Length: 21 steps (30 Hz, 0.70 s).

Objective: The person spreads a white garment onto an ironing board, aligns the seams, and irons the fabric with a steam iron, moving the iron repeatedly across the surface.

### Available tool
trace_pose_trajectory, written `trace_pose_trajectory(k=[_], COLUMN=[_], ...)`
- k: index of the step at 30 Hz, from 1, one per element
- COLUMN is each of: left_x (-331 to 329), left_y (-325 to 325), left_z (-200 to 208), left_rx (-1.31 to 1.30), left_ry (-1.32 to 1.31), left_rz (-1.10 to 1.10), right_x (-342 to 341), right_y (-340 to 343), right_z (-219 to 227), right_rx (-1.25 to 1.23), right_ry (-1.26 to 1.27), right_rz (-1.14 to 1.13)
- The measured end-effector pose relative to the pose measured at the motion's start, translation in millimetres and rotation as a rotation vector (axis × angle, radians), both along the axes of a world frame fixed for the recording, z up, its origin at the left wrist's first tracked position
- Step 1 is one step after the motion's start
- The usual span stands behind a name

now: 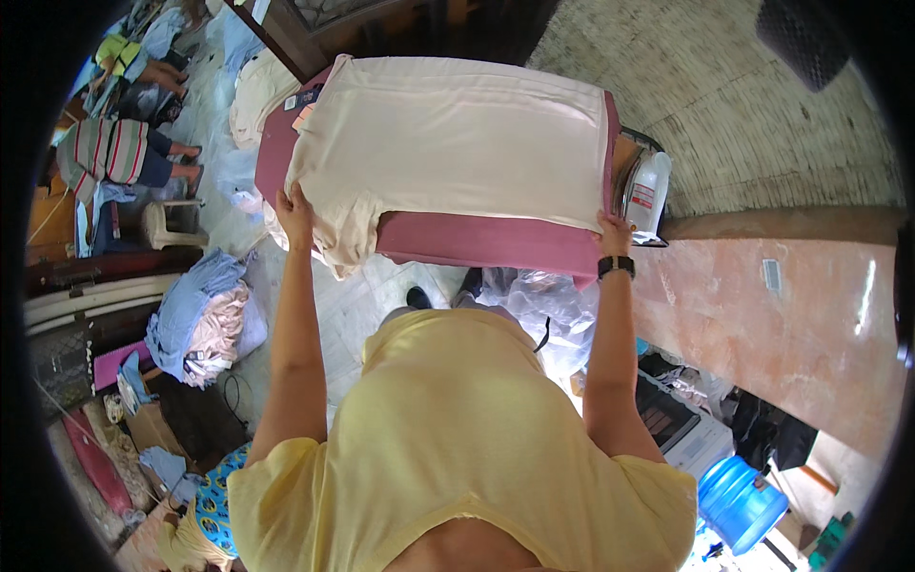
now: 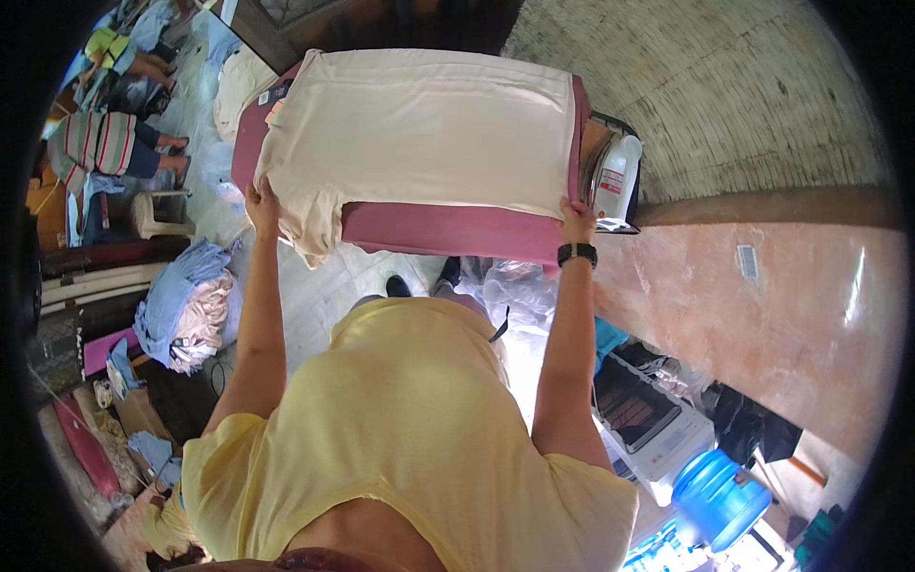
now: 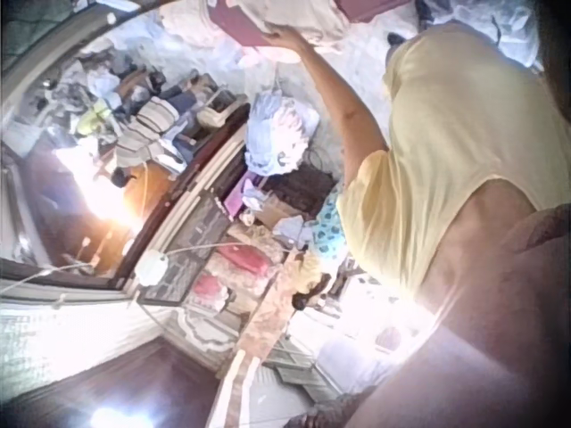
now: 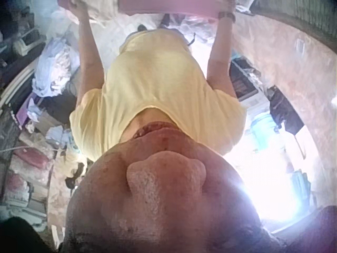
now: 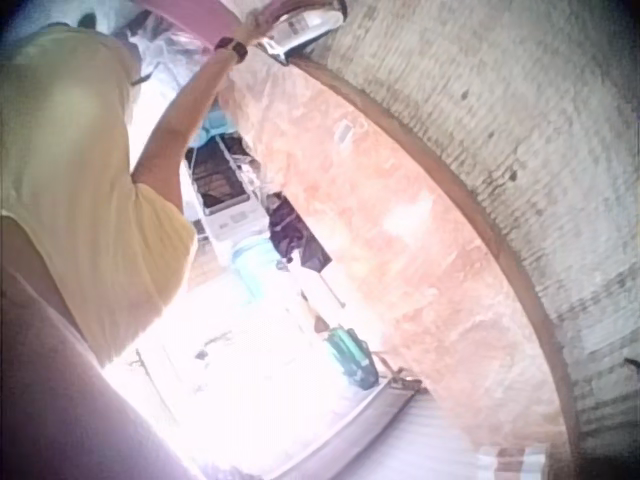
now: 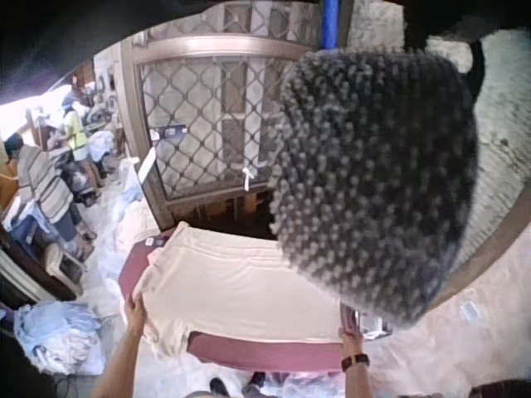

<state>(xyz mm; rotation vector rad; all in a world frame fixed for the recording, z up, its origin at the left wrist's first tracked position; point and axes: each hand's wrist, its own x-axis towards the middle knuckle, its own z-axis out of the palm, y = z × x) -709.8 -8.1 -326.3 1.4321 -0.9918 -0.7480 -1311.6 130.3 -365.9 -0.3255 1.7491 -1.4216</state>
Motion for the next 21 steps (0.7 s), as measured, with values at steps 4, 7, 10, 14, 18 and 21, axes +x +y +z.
trace_pose_trajectory(k=[4,7,10,14,18,21], left_x=[-18,4,17,48,82,90], left_y=[39,98,167,251,297,317], left_z=[31,29,15,-22,-62,-75], left_rx=[-0.144,0.006,0.061,0.233,0.359,0.444], left_ry=[-0.202,-0.215,-0.223,-0.421,-0.426,-0.515], left_rz=[0.015,0.07,0.106,0.131,0.126,0.104], right_x=[-9,21,38,93,122,125], right_y=[56,107,174,246,305,326], right_z=[30,54,47,38,-9,-23], right_rx=[0.063,0.025,0.119,0.377,0.571,0.722], right_ry=[0.587,0.71,0.804,0.894,0.794,0.799], right_rz=[0.004,0.045,0.148,0.216,0.246,0.332])
